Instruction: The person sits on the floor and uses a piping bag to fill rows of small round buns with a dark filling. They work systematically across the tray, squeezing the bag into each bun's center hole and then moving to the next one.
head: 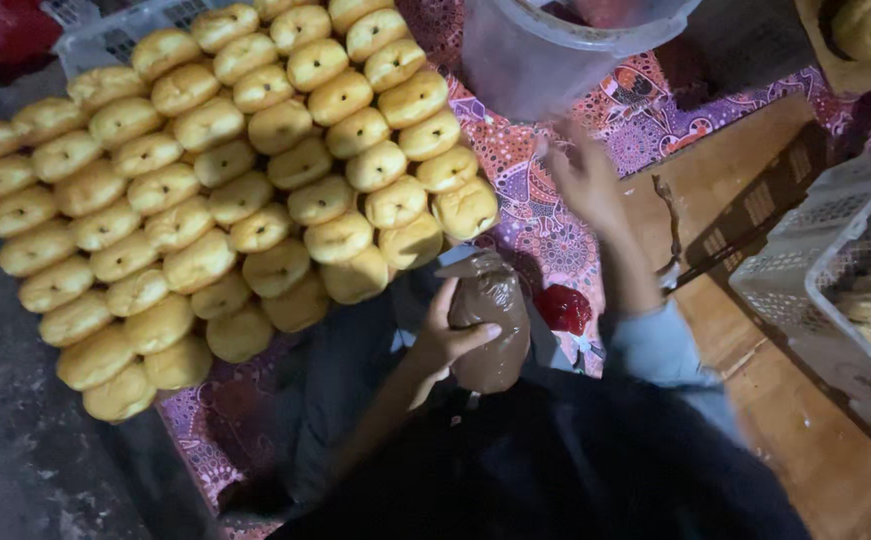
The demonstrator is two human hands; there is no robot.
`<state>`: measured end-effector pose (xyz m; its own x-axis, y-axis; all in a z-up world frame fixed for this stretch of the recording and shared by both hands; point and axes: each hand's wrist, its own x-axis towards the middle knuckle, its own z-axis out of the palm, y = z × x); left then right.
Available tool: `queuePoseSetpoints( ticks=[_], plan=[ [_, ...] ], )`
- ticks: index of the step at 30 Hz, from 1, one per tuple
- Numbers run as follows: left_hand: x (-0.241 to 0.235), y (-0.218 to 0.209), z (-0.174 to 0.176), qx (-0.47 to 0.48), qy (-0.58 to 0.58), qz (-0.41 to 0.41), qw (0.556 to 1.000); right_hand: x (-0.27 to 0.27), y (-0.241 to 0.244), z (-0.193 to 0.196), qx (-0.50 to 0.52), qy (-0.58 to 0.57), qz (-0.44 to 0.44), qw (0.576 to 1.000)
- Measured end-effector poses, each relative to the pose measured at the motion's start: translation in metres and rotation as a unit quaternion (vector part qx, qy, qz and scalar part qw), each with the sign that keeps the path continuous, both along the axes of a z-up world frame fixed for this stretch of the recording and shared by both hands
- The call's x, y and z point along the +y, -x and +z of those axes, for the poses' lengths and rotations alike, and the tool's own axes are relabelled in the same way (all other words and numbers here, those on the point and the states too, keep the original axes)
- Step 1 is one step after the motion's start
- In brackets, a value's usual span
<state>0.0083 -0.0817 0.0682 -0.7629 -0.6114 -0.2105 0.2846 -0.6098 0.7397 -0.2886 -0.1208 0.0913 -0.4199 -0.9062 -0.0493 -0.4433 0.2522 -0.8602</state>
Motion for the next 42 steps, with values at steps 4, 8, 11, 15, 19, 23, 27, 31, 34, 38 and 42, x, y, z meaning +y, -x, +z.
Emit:
queuePoseSetpoints(
  ticks=[4, 8, 11, 15, 19, 23, 27, 31, 34, 38, 42],
  plan=[
    [-0.001, 0.01, 0.001, -0.059, 0.101, 0.017, 0.993, 0.08, -0.084, -0.006, -0.322, -0.011, 0.112, 0.94],
    [0.014, 0.025, 0.005, -0.135, 0.164, 0.069, 0.975, 0.1, -0.114, -0.029, -0.477, 0.052, -0.004, 0.877],
    [0.029, 0.034, 0.006, -0.17, 0.179, 0.106, 0.963, 0.109, -0.108, -0.033, -0.449, 0.054, -0.008, 0.892],
    [0.051, 0.042, 0.001, -0.214, 0.248, 0.153, 0.933, 0.113, -0.088, -0.026, -0.318, 0.017, 0.018, 0.948],
    [0.07, 0.058, -0.008, -0.176, 0.129, 0.135, 0.967, 0.09, -0.077, -0.017, -0.281, -0.001, 0.041, 0.959],
    [0.071, 0.085, -0.014, -0.117, 0.074, 0.165, 0.976, 0.049, -0.069, -0.008, -0.212, -0.066, 0.096, 0.97],
    [0.052, 0.104, -0.018, -0.008, -0.001, 0.186, 0.982, 0.011, -0.058, 0.0, -0.076, -0.091, 0.152, 0.981],
    [0.03, 0.114, -0.017, 0.0, -0.077, 0.181, 0.981, -0.016, -0.05, 0.0, 0.036, -0.173, 0.134, 0.975],
    [0.018, 0.116, -0.014, 0.003, -0.113, 0.173, 0.978, -0.03, -0.05, -0.004, 0.093, -0.122, 0.181, 0.971],
    [0.01, 0.114, -0.014, 0.006, -0.15, 0.149, 0.977, -0.041, -0.052, -0.005, 0.133, -0.23, 0.178, 0.948],
    [0.002, 0.119, -0.018, 0.017, -0.116, 0.19, 0.975, -0.055, -0.059, 0.002, 0.183, -0.235, 0.204, 0.933]
  ],
)
